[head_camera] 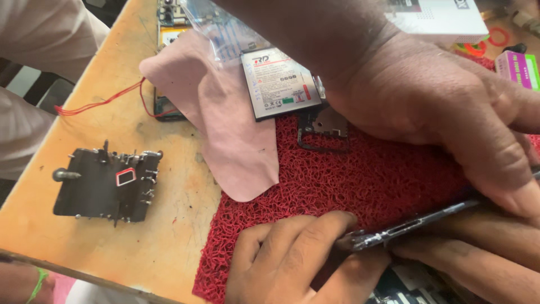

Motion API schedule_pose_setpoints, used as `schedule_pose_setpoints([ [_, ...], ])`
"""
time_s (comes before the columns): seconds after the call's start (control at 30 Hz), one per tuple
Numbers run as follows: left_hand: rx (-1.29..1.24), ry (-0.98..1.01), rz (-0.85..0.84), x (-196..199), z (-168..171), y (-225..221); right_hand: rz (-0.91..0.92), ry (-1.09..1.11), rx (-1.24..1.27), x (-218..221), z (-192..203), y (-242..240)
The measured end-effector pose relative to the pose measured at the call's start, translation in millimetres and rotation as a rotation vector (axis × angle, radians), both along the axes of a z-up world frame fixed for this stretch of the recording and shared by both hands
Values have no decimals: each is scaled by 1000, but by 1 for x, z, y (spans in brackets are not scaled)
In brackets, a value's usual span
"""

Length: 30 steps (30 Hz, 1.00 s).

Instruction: The person uses tweezers to manipulate internal components of a disassembled smartphone, specifically adjusting a ribbon cable near the battery. They then align and press the phone's screen assembly onto the main chassis to close the device.

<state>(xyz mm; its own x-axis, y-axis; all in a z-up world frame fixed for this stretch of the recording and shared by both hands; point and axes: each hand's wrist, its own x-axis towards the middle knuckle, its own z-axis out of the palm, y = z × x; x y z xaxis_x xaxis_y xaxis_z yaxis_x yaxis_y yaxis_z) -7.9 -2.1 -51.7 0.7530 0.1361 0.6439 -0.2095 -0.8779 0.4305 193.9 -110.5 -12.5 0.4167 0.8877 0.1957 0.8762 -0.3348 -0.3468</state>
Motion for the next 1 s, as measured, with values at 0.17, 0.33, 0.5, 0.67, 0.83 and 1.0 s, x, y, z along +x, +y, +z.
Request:
schedule_pose_setpoints([
  [0.17,21,42,15,0,4,-1,71,-102,35,-22,3,-33],
  [0.33,68,50,65,2,3,-5,111,-155,54,-36,-3,-57],
  [0.5,58,42,58,3,4,-5,135,-192,71,-42,-8,-73],
  [0.67,63,26,41,5,4,-4,151,-210,87,-45,-12,-84],
  [0.83,20,79,14,4,12,-5,158,-226,107,-49,-10,-94],
  [1.0,-3,96,-41,3,16,-1,146,-196,54,-53,-7,-101],
])
